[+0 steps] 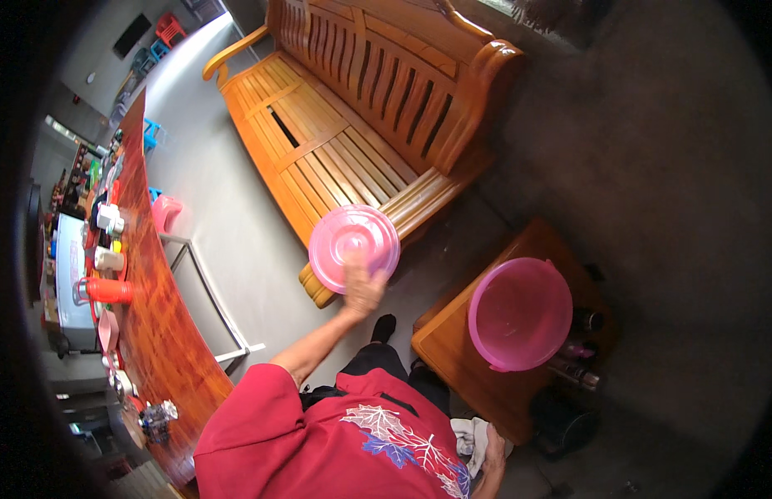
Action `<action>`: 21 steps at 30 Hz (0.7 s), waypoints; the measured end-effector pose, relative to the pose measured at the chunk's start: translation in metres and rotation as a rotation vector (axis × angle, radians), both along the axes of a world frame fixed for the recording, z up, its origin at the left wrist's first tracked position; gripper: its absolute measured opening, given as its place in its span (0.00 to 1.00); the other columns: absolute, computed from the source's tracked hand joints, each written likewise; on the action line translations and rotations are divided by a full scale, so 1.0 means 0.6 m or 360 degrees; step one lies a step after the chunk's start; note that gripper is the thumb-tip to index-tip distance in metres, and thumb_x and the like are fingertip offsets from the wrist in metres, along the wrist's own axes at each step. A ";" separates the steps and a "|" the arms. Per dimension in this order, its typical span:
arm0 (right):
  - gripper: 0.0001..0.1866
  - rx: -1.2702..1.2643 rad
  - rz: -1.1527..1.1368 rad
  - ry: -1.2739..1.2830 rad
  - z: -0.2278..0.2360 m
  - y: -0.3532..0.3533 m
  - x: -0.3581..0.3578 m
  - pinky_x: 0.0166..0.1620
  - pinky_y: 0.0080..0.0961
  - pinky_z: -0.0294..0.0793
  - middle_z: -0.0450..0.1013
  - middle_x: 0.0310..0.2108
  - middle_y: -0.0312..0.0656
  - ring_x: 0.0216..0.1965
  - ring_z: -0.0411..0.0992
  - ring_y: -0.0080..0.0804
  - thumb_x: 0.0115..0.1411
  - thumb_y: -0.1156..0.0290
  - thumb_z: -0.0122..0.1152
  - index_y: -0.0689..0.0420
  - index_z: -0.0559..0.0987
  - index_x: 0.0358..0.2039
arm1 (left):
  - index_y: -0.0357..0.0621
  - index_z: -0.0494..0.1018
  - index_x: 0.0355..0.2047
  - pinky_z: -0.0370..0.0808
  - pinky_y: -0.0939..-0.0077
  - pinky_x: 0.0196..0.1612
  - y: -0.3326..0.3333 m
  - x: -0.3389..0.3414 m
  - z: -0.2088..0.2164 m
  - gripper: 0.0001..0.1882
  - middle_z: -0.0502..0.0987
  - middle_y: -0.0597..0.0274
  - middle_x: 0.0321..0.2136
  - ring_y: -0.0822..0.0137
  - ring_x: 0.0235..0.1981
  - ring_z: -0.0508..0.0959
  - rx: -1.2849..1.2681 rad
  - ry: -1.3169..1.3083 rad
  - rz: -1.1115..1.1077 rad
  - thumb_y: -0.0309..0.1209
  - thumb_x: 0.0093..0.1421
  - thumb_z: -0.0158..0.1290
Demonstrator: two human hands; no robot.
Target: The person wipes a wooden bench with a white cloth, then cleans a pink plastic bucket and its lid. They proceed to wipe a small wooden table and clean several items on it, including a black mug, a pink bottle, a silver thermos, and a black cup, using the same cloth.
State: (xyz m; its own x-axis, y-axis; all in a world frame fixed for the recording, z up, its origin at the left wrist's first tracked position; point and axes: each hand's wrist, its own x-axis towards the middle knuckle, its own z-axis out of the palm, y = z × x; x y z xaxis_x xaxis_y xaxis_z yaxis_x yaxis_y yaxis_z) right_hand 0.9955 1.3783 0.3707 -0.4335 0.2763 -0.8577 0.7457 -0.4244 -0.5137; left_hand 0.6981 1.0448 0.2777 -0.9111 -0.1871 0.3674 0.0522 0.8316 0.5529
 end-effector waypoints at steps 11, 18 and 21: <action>0.21 0.0140 0.0170 -0.0124 -0.063 -0.075 0.040 0.36 0.23 0.69 0.75 0.32 0.36 0.31 0.70 0.23 0.60 0.55 0.52 0.64 0.79 0.37 | 0.32 0.70 0.44 0.73 0.76 0.35 -0.344 -0.051 -0.203 0.20 0.76 0.59 0.33 0.68 0.33 0.75 0.1624 -0.0894 0.0539 0.26 0.50 0.58; 0.20 0.0158 0.0163 -0.0031 -0.071 -0.135 0.033 0.36 0.24 0.70 0.75 0.34 0.38 0.33 0.71 0.24 0.60 0.57 0.53 0.63 0.78 0.40 | 0.36 0.68 0.47 0.75 0.70 0.35 -0.321 -0.082 -0.150 0.23 0.76 0.57 0.37 0.64 0.34 0.77 0.2065 -0.1146 0.0657 0.26 0.50 0.60; 0.22 0.0161 0.0139 0.0008 -0.071 -0.153 0.016 0.37 0.24 0.70 0.75 0.34 0.39 0.33 0.71 0.24 0.60 0.56 0.53 0.65 0.78 0.39 | 0.41 0.69 0.44 0.74 0.66 0.34 -0.329 -0.091 -0.119 0.18 0.76 0.62 0.36 0.64 0.34 0.76 0.2522 -0.1406 0.0223 0.29 0.53 0.58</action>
